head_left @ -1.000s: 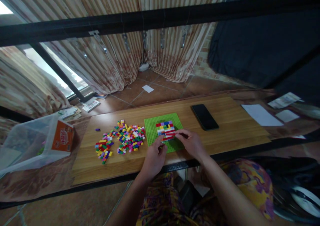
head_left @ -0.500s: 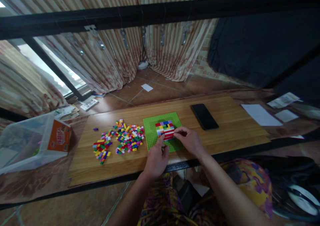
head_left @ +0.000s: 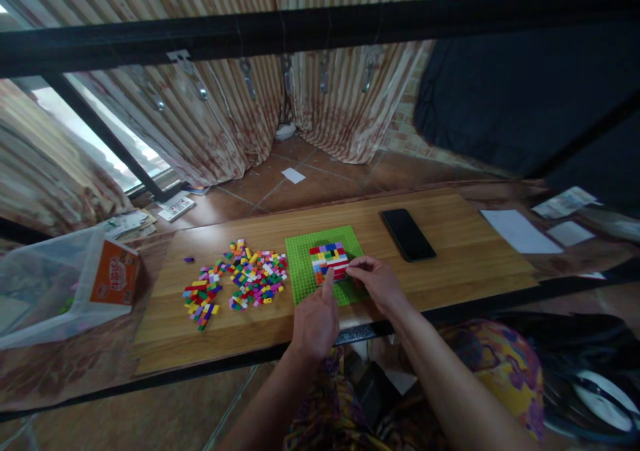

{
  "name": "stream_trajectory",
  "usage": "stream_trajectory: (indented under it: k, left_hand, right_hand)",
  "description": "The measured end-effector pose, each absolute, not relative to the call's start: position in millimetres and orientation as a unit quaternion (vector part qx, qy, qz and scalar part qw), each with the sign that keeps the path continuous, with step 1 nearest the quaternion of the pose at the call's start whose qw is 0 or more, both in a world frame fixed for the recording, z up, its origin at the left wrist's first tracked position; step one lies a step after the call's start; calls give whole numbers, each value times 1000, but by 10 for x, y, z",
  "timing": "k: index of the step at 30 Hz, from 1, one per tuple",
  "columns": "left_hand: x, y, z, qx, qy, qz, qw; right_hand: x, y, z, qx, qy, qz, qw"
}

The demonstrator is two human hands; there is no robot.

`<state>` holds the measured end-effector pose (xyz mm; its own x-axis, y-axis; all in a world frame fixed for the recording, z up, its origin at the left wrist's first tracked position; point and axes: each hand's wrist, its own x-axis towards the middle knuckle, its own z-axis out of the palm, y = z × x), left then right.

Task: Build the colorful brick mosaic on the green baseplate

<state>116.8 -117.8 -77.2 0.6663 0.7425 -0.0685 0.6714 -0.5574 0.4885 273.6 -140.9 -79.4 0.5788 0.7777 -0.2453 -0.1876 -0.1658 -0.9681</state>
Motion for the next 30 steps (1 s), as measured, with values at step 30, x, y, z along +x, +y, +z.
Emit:
stream_trajectory:
  k: [30]
  left_hand:
    - [627, -1031, -653, 820, 511, 131, 221]
  right_hand:
    - [2840, -1565, -1030, -627, -178, 401, 644]
